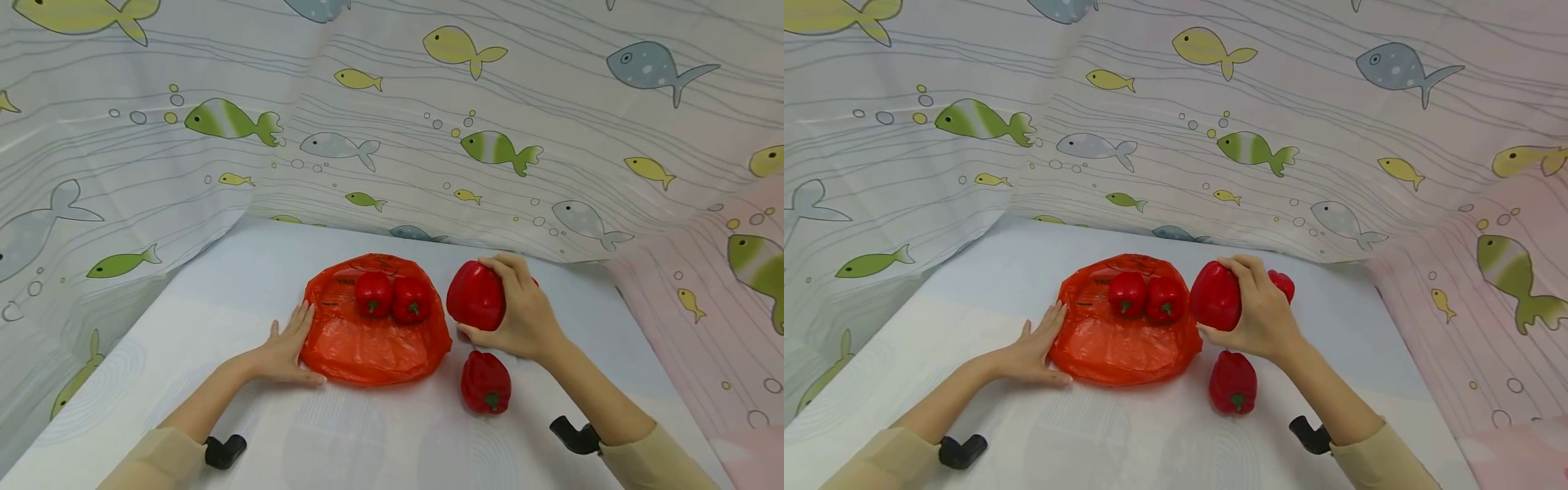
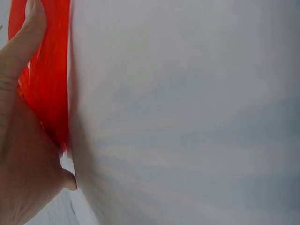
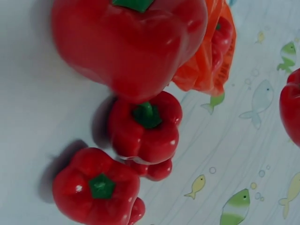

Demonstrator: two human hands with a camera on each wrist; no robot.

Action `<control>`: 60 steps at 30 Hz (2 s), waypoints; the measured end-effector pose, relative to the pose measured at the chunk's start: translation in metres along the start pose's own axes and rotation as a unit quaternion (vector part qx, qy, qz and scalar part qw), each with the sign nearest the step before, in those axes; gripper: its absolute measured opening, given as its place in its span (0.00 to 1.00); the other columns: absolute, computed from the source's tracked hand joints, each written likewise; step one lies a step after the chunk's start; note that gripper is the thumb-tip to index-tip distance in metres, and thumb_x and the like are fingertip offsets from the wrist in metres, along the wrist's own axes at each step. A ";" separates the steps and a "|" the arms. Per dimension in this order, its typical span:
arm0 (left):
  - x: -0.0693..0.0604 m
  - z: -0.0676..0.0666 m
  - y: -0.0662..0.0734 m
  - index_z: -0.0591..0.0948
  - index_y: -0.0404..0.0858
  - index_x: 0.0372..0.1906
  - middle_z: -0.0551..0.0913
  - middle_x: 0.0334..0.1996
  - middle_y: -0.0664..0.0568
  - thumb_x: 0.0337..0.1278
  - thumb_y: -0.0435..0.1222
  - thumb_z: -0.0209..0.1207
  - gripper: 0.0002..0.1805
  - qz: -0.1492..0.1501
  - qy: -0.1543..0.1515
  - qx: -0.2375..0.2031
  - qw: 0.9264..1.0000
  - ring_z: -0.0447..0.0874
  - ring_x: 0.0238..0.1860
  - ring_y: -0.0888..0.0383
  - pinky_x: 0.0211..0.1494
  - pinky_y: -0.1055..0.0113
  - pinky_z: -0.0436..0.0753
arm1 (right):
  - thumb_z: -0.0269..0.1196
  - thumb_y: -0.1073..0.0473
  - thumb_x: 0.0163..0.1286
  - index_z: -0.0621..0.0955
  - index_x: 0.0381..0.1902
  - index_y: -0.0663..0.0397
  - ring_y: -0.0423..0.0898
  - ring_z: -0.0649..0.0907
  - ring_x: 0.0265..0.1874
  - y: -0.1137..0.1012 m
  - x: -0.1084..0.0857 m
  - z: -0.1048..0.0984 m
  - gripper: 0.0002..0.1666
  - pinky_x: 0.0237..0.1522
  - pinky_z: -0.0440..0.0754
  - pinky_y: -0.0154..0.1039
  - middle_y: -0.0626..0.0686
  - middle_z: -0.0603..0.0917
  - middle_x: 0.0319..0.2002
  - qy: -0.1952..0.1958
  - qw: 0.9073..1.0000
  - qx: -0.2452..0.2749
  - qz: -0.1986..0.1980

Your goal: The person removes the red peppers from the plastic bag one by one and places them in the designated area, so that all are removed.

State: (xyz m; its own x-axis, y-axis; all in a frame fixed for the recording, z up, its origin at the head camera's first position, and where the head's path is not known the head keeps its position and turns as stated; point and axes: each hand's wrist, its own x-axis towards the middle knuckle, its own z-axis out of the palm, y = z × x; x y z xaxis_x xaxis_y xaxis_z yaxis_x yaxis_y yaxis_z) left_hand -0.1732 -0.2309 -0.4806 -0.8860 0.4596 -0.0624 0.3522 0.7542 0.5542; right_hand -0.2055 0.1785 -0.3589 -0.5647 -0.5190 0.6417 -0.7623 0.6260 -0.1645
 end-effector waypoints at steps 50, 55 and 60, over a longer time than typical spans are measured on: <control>0.001 -0.001 -0.002 0.38 0.22 0.72 0.32 0.73 0.30 0.39 0.58 0.71 0.71 0.003 0.003 -0.002 1.000 0.26 0.73 0.34 0.60 0.25 0.30 | 0.63 0.24 0.45 0.69 0.60 0.66 0.60 0.75 0.48 0.043 -0.083 -0.059 0.59 0.32 0.81 0.63 0.64 0.69 0.54 -0.005 0.994 -0.082 0.077; 0.002 0.000 -0.003 0.37 0.22 0.72 0.32 0.73 0.30 0.39 0.58 0.71 0.72 0.003 0.003 -0.006 1.000 0.26 0.73 0.34 0.60 0.25 0.29 | 0.82 0.48 0.29 0.69 0.58 0.62 0.58 0.77 0.46 0.044 -0.089 -0.060 0.58 0.29 0.83 0.59 0.59 0.70 0.53 -0.052 0.991 -0.090 0.089; 0.002 0.001 -0.003 0.37 0.23 0.72 0.31 0.73 0.30 0.39 0.58 0.71 0.72 0.001 -0.002 -0.005 1.000 0.26 0.73 0.33 0.60 0.25 0.29 | 0.84 0.48 0.27 0.70 0.57 0.59 0.56 0.79 0.44 0.045 -0.098 -0.057 0.58 0.27 0.85 0.53 0.54 0.71 0.51 -0.130 0.983 -0.092 0.095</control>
State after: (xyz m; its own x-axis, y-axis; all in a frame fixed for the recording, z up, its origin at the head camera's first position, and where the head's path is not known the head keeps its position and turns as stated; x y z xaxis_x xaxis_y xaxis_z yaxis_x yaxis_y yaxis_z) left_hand -0.1752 -0.2316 -0.4833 -0.8839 0.4633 -0.0637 0.3515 0.7479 0.5632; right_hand -0.1668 0.2906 -0.3868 -0.7714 -0.4986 0.3955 -0.5786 0.8083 -0.1095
